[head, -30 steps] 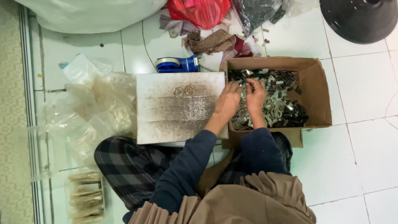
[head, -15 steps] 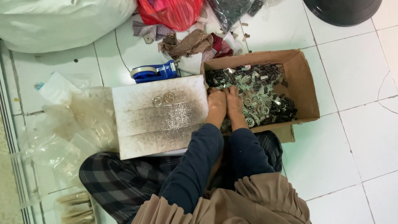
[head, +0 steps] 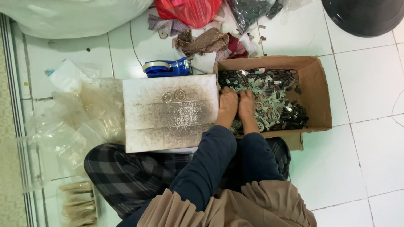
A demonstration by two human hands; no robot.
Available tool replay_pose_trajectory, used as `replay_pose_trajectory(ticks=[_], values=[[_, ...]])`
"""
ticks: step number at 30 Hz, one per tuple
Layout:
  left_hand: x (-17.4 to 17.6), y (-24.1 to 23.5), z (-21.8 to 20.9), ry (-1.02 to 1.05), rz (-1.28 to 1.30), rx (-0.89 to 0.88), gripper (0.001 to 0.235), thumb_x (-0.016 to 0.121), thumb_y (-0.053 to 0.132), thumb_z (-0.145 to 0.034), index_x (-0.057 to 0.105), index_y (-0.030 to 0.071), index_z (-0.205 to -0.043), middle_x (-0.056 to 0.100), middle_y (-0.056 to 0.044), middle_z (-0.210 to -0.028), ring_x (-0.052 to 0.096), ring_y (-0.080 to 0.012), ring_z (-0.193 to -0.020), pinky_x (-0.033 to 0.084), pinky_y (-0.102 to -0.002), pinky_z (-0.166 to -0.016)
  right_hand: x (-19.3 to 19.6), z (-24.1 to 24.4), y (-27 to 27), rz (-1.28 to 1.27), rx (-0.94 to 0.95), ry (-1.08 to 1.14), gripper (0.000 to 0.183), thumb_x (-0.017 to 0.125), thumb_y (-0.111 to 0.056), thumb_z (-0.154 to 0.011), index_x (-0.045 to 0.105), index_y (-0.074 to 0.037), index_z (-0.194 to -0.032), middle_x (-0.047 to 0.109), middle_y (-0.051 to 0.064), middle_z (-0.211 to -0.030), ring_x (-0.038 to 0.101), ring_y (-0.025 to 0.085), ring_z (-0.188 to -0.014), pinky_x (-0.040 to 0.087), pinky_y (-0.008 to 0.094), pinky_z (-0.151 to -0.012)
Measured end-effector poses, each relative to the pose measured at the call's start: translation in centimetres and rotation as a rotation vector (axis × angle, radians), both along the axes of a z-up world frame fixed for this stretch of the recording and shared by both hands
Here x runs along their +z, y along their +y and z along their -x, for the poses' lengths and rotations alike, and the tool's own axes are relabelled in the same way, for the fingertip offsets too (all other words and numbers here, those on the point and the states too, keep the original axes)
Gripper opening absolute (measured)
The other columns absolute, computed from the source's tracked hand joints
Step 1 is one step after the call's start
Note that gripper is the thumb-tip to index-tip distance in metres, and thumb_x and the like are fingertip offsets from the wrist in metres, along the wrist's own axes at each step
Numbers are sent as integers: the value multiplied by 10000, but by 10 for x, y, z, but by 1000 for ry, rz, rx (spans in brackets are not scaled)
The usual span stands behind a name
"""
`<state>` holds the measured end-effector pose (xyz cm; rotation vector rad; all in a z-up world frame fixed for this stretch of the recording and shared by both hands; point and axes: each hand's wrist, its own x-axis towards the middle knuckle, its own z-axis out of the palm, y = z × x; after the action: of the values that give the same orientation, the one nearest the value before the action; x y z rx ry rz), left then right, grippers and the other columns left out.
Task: The person sorts small metal components from a box, places them into circular patterns on a board, and then puts them into small plastic bags.
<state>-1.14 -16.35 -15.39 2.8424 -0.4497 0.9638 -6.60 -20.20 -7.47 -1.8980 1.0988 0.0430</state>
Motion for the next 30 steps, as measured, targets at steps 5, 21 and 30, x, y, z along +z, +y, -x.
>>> replay_pose_trajectory(ticks=[5,21,30], values=[[-41,-34,-5,-181,116,323,345,461,100,-910,472,214,-585,423,-1,-550,439,-161,-440,390,-311,-535,40,-5,19,8,-60,-21,407,402,-549,-1041,565,-231,-1237,495,121,-1314,509,348,-1260,386,468,-1082],[23,20,-18,1055,361,-446,509,630,24,-858,484,53,-1346,635,-208,-1157,660,-425,-1101,572,-546,-938,-54,9,-26,443,196,-65,233,702,-206,-934,689,-129,-1153,497,108,-1153,504,385,-1136,508,542,-911],[71,39,-13,982,723,-642,450,615,23,-961,581,191,-1377,670,-137,-1235,652,-385,-1195,584,-509,-955,36,13,6,423,25,-620,393,589,23,-1000,539,-103,-1369,548,152,-1151,622,343,-1042,539,461,-780]])
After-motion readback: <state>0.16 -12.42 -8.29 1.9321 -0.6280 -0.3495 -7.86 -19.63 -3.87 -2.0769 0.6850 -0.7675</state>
